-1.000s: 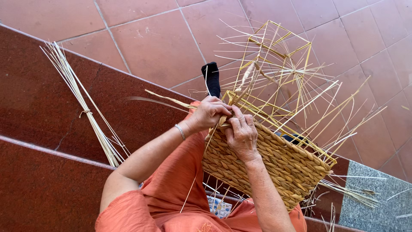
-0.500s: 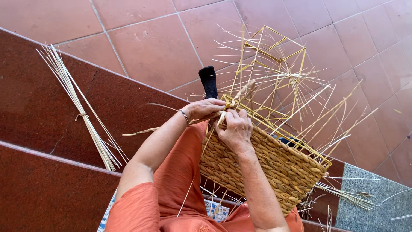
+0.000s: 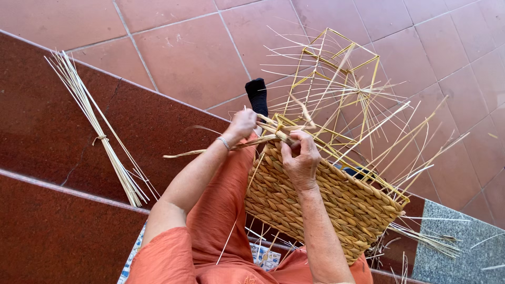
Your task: The person weaves a rectangular basket by hand, interlacing dried plant strips through a pre-formed frame. They repeatedly pull and tighten the strips to build up the basket walls, occasionally adjusting the frame and trimming excess material.
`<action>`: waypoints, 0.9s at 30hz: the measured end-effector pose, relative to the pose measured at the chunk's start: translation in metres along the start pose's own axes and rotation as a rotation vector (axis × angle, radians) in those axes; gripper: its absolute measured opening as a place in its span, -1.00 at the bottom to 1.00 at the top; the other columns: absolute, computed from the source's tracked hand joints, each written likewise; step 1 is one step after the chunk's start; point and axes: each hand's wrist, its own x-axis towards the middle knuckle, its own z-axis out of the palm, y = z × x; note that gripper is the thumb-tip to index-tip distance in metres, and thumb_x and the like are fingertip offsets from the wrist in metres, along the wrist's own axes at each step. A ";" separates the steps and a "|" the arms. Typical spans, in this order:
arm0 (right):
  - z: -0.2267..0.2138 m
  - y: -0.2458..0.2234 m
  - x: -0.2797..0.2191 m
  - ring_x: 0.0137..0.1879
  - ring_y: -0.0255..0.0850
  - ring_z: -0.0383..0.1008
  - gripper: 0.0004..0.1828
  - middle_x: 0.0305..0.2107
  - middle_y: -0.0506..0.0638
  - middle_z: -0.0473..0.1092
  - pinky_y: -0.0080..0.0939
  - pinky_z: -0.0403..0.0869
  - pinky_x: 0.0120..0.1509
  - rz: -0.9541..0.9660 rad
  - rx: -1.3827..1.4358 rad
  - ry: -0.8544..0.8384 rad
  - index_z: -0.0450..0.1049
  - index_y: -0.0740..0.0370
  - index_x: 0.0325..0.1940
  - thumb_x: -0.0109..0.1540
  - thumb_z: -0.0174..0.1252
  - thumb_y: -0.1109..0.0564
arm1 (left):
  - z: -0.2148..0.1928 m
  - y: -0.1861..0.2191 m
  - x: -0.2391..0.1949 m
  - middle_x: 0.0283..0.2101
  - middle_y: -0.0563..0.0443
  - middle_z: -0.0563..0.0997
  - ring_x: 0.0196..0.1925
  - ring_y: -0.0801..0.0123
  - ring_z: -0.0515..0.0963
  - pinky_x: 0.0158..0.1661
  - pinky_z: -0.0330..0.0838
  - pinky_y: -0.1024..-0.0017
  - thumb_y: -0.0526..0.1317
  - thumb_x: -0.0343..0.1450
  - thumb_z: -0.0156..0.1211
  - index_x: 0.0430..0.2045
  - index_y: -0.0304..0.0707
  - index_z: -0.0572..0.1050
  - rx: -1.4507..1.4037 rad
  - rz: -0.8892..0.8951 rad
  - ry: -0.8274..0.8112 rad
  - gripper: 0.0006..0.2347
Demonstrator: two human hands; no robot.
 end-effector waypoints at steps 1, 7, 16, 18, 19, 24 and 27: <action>-0.001 0.001 0.000 -0.28 -0.34 0.56 -0.71 -0.09 0.13 0.45 -0.39 0.64 -0.21 -0.003 0.046 -0.011 0.44 0.28 -0.05 0.18 0.32 0.27 | -0.008 -0.010 0.007 -0.55 0.04 0.51 -0.66 0.49 0.41 -0.63 0.36 0.44 -0.24 0.56 -0.13 -0.41 -0.41 0.52 -0.198 -0.082 0.065 -0.73; -0.043 0.016 -0.032 -0.17 -0.30 0.56 -0.87 -0.10 0.07 0.55 -0.37 0.63 -0.12 -0.016 0.017 0.146 0.52 0.21 -0.15 0.27 0.31 0.32 | -0.040 -0.018 0.005 -0.49 -0.03 0.54 -0.61 0.48 0.43 -0.55 0.47 0.45 -0.30 0.54 -0.13 -0.35 -0.44 0.50 -1.159 -0.247 0.148 -0.78; -0.104 0.027 -0.130 -0.31 -0.45 0.49 -0.88 -0.36 -0.11 0.54 -0.47 0.48 -0.24 0.400 0.076 0.204 0.57 0.22 -0.15 0.24 0.33 0.30 | -0.086 0.041 -0.071 -0.52 0.04 0.47 -0.59 0.60 0.33 -0.59 0.21 0.62 -0.26 0.38 0.22 -0.13 -0.30 0.54 -0.226 0.052 -0.089 -0.78; -0.095 0.024 -0.142 -0.32 -0.46 0.48 -0.89 -0.38 -0.12 0.55 -0.48 0.47 -0.22 0.341 0.060 0.162 0.58 0.24 -0.18 0.22 0.33 0.31 | -0.087 0.035 -0.066 -0.60 -0.14 0.48 -0.60 0.53 0.32 -0.57 0.20 0.57 -0.09 0.49 0.27 -0.24 -0.30 0.64 0.327 0.077 -0.048 -0.77; -0.092 0.023 -0.146 -0.33 -0.47 0.48 -0.90 -0.39 -0.12 0.54 -0.48 0.46 -0.24 0.385 0.124 0.148 0.58 0.25 -0.18 0.23 0.32 0.31 | -0.088 0.027 -0.061 -0.60 -0.12 0.49 -0.64 0.50 0.35 -0.62 0.24 0.53 -0.12 0.50 0.15 -0.26 -0.30 0.60 0.126 0.014 -0.025 -0.78; -0.086 0.024 -0.157 -0.38 -0.48 0.45 -0.90 -0.43 -0.12 0.53 -0.49 0.42 -0.33 0.501 0.300 0.094 0.58 0.27 -0.18 0.22 0.32 0.31 | -0.115 -0.039 -0.017 -0.45 -0.18 0.61 -0.67 0.47 0.39 -0.70 0.11 0.50 -0.14 0.60 -0.19 -0.38 -0.19 0.45 -0.949 -0.232 0.134 -0.75; -0.086 0.027 -0.164 -0.36 -0.49 0.47 -0.88 -0.44 -0.13 0.54 -0.50 0.44 -0.32 0.476 0.293 0.083 0.58 0.26 -0.17 0.21 0.32 0.32 | -0.122 -0.077 0.001 -0.49 -0.22 0.58 -0.76 0.46 0.26 -0.72 0.06 0.49 0.02 0.58 -0.25 -0.49 -0.12 0.41 -1.341 -0.381 0.281 -0.65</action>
